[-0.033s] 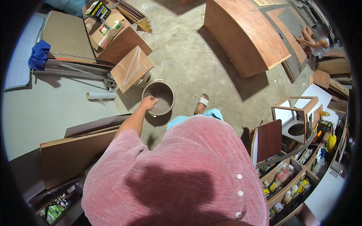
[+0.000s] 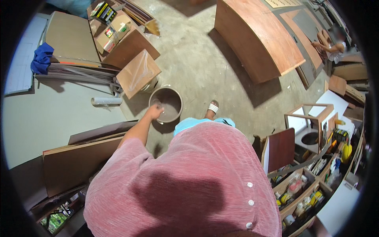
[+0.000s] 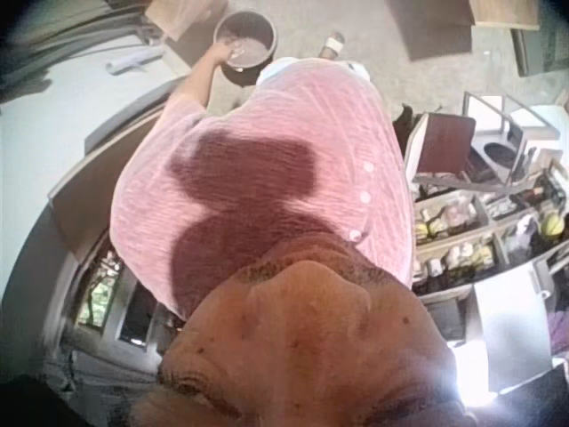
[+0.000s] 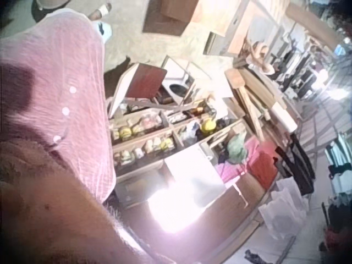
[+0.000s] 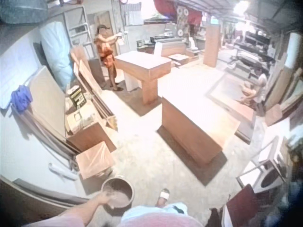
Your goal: The person applies a liquid finish to a wooden cabinet using a cloth. They pour the finish from a bottle onto the cloth and wipe it onto the cabinet's exterior surfaces, focusing on the edges and sides.
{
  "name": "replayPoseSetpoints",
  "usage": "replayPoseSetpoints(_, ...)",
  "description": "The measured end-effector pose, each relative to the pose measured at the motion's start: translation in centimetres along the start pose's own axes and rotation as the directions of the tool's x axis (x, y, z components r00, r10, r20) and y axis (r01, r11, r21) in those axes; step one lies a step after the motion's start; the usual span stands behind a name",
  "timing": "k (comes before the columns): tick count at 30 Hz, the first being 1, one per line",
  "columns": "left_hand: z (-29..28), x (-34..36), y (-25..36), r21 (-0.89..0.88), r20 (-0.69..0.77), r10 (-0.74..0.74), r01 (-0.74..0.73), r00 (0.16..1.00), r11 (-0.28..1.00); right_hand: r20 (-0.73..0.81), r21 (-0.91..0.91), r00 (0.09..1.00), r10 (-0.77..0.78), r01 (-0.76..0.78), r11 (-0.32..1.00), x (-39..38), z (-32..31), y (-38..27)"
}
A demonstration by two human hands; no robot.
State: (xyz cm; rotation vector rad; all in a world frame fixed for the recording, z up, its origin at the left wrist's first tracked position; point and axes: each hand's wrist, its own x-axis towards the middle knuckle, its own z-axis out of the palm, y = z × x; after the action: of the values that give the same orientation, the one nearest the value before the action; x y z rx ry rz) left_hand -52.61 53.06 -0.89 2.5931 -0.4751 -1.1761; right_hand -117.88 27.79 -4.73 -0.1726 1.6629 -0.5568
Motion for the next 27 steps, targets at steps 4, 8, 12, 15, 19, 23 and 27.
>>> replayPoseSetpoints(4,-1.9,-4.8,2.4,0.045,0.077,-0.143,0.139,0.987,0.989,0.035,-0.139,0.999,-0.013,0.018,0.99,2.5,6.0,-4.2)
replayPoseSetpoints(8,-2.5,-5.2,3.1,0.056,0.056,-0.25,0.247,0.967,0.967,0.087,-0.293,0.995,-0.046,0.069,0.954,4.4,11.1,-8.2)
replayPoseSetpoints(12,-4.0,-2.7,6.2,0.026,0.041,-0.211,0.21,0.977,0.977,0.137,-0.42,0.986,-0.097,0.147,0.896,6.2,15.2,-11.2)
replayPoseSetpoints(15,-5.5,0.0,9.8,-0.042,-0.005,-0.164,0.163,0.986,0.986,0.175,-0.495,0.977,-0.125,0.197,0.846,7.5,17.4,-12.6)
replayPoseSetpoints(19,-8.3,2.1,14.4,-0.043,-0.073,-0.08,0.077,0.994,0.996,0.201,-0.582,0.967,-0.158,0.247,0.774,9.1,19.7,-13.2)
replayPoseSetpoints(23,-10.1,2.4,16.6,-0.051,-0.08,-0.077,0.073,0.994,0.996,0.224,-0.669,0.958,-0.18,0.286,0.686,10.6,21.7,-13.1)
replayPoseSetpoints(27,-9.9,1.4,14.1,-0.069,-0.121,-0.117,0.109,0.986,0.992,0.249,-0.768,0.95,-0.187,0.311,0.56,11.9,23.4,-12.3)
